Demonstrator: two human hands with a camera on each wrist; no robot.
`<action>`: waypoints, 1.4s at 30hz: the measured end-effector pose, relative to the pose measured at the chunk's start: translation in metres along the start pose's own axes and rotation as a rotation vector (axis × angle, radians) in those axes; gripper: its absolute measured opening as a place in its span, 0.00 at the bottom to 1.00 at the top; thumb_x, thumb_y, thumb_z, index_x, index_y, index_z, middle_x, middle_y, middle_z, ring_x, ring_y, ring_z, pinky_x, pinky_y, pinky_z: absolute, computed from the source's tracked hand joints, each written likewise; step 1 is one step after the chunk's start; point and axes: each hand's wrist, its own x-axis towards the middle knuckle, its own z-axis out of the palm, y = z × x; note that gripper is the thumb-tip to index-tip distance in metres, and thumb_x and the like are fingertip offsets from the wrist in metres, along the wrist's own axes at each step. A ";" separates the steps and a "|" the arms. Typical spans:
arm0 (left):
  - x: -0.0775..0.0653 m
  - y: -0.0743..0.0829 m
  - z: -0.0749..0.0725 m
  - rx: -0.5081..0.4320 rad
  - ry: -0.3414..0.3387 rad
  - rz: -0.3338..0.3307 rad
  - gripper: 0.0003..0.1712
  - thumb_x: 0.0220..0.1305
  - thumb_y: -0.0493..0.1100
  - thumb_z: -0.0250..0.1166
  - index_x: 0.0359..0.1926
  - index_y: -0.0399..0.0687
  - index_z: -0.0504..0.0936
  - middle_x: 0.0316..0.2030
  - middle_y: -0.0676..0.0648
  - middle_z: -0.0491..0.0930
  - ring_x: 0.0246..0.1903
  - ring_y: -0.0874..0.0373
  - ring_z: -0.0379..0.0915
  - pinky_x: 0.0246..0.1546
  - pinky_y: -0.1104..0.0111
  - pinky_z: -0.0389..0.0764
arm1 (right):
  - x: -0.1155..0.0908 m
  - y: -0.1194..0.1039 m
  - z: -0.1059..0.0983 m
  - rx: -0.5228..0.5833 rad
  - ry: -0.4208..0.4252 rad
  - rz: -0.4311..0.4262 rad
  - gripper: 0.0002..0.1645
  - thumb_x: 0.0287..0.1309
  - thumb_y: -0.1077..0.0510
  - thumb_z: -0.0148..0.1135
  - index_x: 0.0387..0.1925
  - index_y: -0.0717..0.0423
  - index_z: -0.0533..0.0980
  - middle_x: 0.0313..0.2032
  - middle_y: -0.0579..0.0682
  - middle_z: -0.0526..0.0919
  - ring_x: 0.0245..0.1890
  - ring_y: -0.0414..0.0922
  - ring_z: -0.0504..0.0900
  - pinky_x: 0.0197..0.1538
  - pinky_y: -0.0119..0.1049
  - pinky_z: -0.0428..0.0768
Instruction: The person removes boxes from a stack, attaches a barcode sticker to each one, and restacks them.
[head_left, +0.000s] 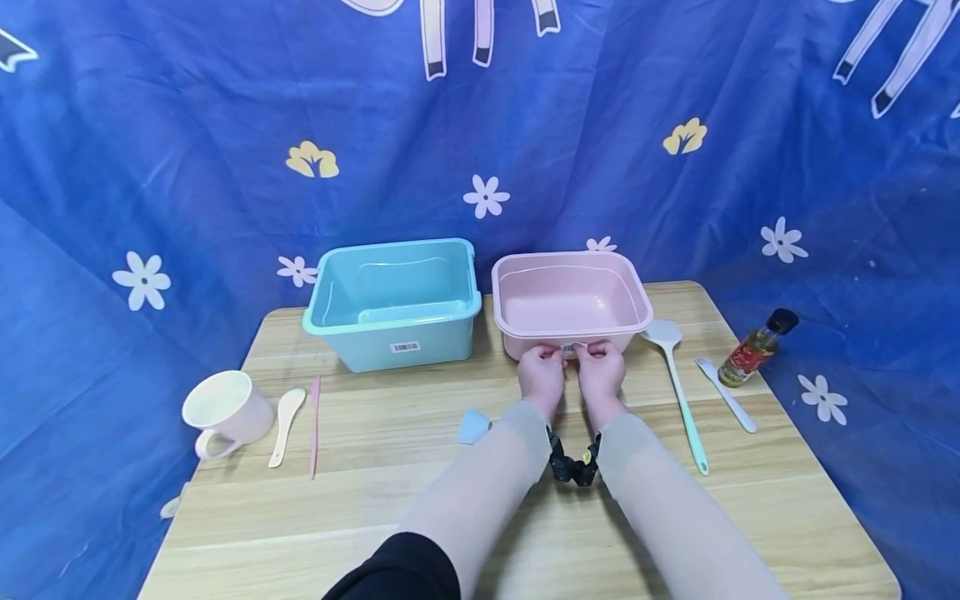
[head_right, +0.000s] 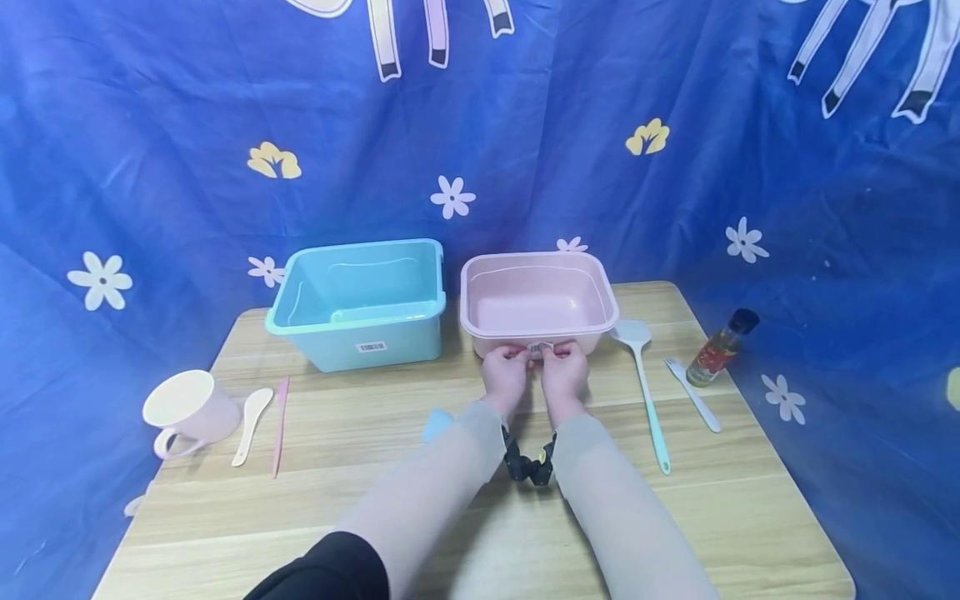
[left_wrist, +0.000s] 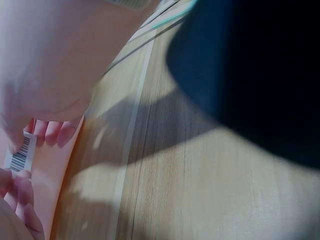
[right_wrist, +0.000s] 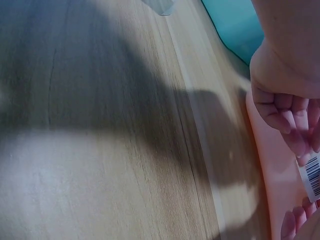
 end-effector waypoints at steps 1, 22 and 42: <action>0.000 0.000 -0.001 0.001 0.008 0.001 0.06 0.65 0.35 0.64 0.39 0.36 0.85 0.34 0.37 0.85 0.37 0.42 0.82 0.33 0.68 0.77 | 0.000 0.000 0.000 0.000 -0.001 0.000 0.11 0.53 0.61 0.73 0.30 0.63 0.78 0.27 0.55 0.81 0.28 0.45 0.77 0.40 0.41 0.76; -0.001 -0.005 0.002 -0.096 -0.165 -0.038 0.19 0.59 0.23 0.60 0.52 0.33 0.82 0.29 0.35 0.84 0.36 0.36 0.81 0.30 0.64 0.82 | 0.002 0.003 -0.002 -0.005 -0.017 -0.002 0.12 0.54 0.59 0.73 0.30 0.63 0.78 0.26 0.53 0.80 0.26 0.44 0.76 0.33 0.36 0.75; 0.002 -0.006 0.000 -0.216 -0.183 -0.114 0.18 0.61 0.24 0.55 0.52 0.32 0.80 0.24 0.41 0.83 0.26 0.46 0.81 0.30 0.63 0.82 | 0.009 0.004 -0.030 0.503 -0.337 0.325 0.19 0.65 0.66 0.50 0.54 0.72 0.74 0.21 0.46 0.71 0.15 0.36 0.67 0.18 0.25 0.68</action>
